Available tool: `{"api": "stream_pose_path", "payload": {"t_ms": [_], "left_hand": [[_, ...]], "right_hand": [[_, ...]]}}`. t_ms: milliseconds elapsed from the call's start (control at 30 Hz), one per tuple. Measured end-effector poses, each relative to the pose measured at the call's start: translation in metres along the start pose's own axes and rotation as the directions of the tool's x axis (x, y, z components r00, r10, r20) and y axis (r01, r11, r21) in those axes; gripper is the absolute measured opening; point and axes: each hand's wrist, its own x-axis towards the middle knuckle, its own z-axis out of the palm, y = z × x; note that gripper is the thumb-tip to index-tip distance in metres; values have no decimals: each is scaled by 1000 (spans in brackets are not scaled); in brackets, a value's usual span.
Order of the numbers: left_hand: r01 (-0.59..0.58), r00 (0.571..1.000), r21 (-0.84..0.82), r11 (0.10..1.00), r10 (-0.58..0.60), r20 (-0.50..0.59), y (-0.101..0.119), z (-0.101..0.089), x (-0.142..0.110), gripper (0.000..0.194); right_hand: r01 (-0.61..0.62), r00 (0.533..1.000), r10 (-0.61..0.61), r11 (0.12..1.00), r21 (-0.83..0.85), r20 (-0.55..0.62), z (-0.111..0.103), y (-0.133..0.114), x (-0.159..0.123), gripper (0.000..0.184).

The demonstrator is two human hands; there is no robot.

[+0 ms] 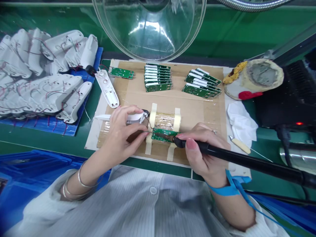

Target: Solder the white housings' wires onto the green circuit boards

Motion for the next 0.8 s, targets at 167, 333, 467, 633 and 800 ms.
{"api": "stream_pose_path", "payload": {"t_ms": [167, 333, 467, 633, 800], "left_hand": [[0, 1000, 6, 1000, 0, 7, 0, -1, 0, 10], [5, 1000, 14, 1000, -5, 17, 0, -1, 0, 11], [12, 1000, 16, 1000, -12, 29, 1, -3, 0, 12], [0, 1000, 15, 1000, 0, 21, 1, -3, 0, 12], [-43, 999, 6, 999, 43, 4, -4, -1, -1, 11]], "right_hand": [[-6, 1000, 6, 1000, -15, 10, 0, -2, -1, 11], [-27, 999, 27, 1000, -15, 20, 0, -2, -2, 10], [30, 997, -32, 999, -21, -68, 0, -1, 2, 13], [23, 969, -31, 999, -34, -244, 1, 1, 7, 18], [19, 965, -14, 1000, 15, -261, 2, 0, 7, 17]]}}
